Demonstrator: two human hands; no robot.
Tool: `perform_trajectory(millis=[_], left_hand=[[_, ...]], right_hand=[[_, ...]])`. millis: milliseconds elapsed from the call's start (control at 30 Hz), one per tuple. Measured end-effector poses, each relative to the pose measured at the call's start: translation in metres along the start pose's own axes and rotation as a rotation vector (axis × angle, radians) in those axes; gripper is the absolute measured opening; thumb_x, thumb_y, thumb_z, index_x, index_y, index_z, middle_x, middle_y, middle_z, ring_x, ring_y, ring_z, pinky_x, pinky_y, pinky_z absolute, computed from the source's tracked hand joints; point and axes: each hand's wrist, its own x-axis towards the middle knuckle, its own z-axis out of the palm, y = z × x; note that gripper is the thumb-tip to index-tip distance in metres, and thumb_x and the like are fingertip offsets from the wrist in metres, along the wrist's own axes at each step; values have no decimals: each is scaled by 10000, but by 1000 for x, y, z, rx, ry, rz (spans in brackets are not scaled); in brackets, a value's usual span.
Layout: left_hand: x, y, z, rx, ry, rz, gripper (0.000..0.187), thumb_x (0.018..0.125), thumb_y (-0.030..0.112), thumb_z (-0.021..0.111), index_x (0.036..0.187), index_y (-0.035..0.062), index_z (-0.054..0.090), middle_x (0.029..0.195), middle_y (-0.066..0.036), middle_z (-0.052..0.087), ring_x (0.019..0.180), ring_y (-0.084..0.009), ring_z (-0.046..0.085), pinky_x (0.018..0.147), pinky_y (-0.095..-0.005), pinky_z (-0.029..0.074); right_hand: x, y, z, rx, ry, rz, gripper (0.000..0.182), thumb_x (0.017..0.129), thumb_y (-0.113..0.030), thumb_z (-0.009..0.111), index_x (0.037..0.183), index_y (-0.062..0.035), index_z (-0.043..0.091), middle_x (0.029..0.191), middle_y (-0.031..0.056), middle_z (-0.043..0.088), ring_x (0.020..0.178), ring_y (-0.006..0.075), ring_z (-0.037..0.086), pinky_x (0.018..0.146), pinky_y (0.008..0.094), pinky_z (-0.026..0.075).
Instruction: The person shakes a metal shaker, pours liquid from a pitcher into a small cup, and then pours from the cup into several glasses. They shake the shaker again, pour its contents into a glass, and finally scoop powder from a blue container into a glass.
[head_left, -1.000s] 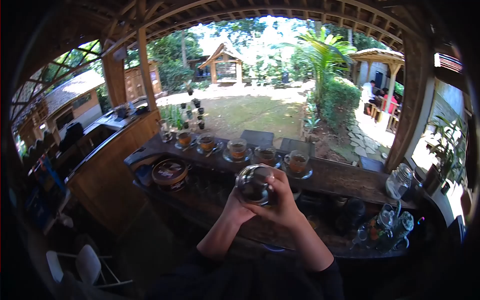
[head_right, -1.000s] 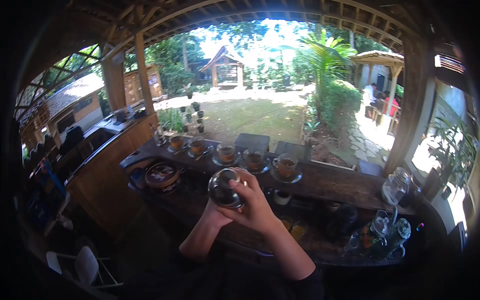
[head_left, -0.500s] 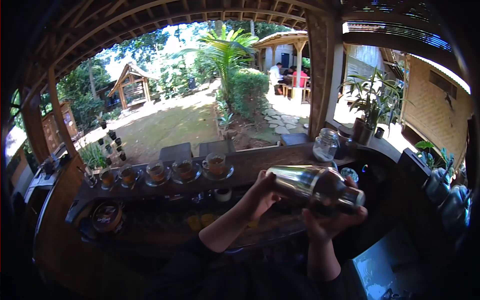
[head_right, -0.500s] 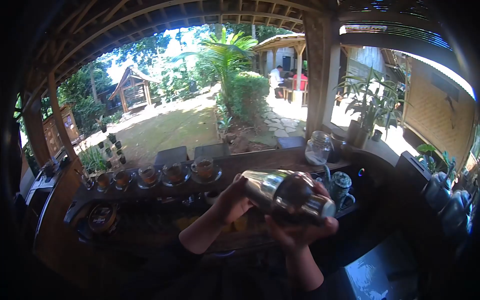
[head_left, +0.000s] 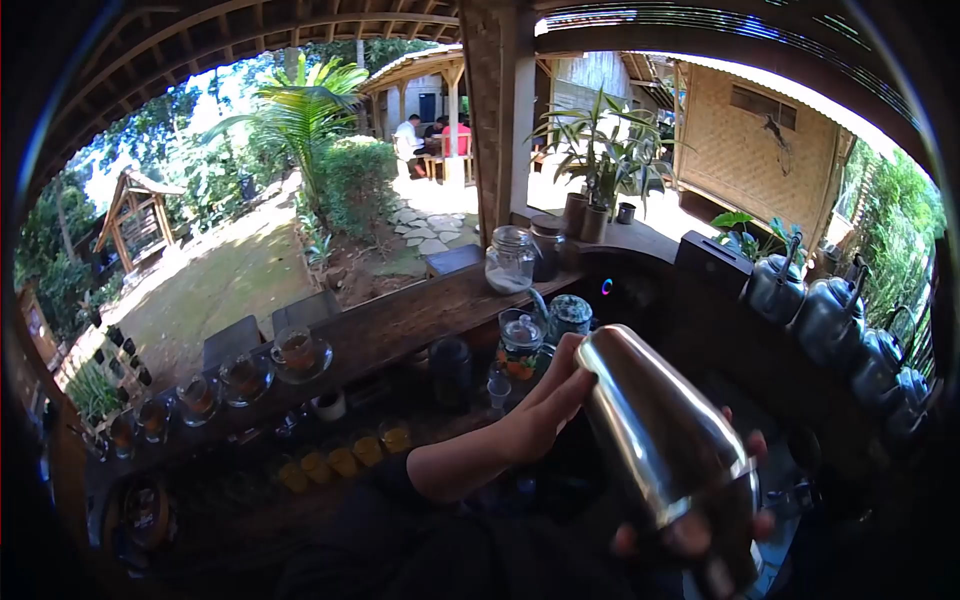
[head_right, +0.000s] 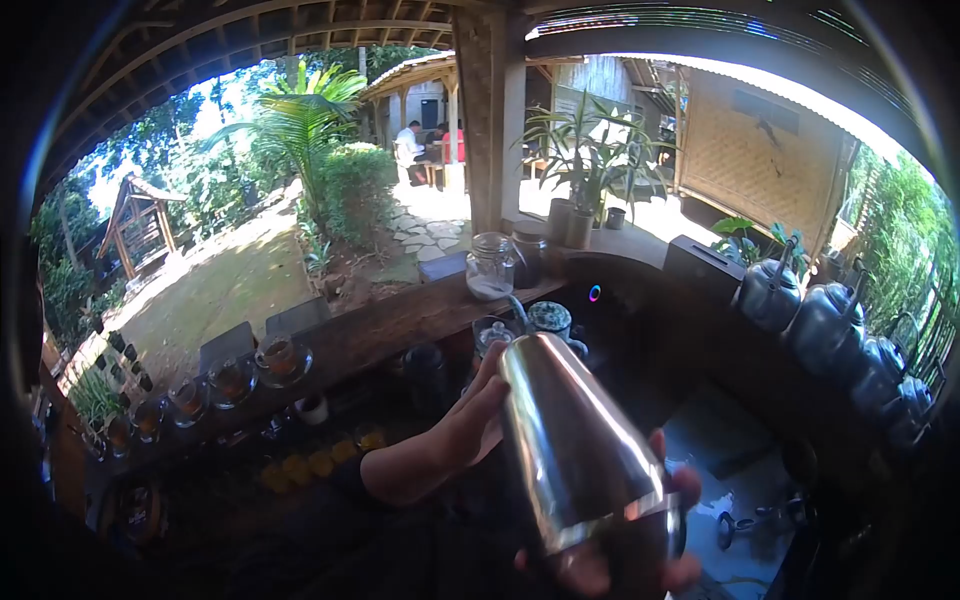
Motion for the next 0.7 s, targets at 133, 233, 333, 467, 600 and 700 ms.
perform_trajectory(millis=[133,233,333,467,600,700], left_hand=[[26,-11,19,-10,44,91,356,965,332,384,1192,68,309,1073,-47,410,979,-96,413,863,-255,346],[54,-48,9,-98,271,-33,396,976,358,385,1195,37,306,1091,-92,431,960,-111,473,850,-250,392],[53,-42,8,218,214,-33,395,969,343,406,1192,36,297,1116,-99,423,1031,-121,446,887,-260,371],[49,-14,36,61,-140,153,540,956,385,395,1338,81,165,1209,-87,365,1109,-149,386,939,-341,332],[92,-36,29,-288,175,39,558,922,465,436,1364,167,273,1240,-80,430,1165,-209,440,974,-415,375],[113,-54,5,-248,317,-27,439,927,397,462,1280,142,410,1157,-99,494,1073,-195,502,905,-394,427]], right_hand=[[6,7,-29,-146,-232,-52,989,715,-486,706,1420,-242,56,1408,118,265,1266,355,345,1003,507,386],[7,54,-5,69,164,67,1060,657,-443,774,1389,-293,22,1387,115,267,1226,387,377,1003,546,370],[12,59,-9,293,338,-81,1070,624,-400,816,1393,-175,107,1372,260,257,1138,381,486,950,502,444],[-6,39,-27,197,340,50,1010,701,-548,685,1411,-175,70,1392,241,210,1211,394,399,943,521,442],[1,84,-19,6,250,-189,924,697,-470,738,1333,-134,157,1330,260,282,1203,375,408,953,548,416],[6,107,-1,-109,311,-82,981,660,-458,776,1300,-93,128,1277,251,338,1165,368,433,942,538,430]])
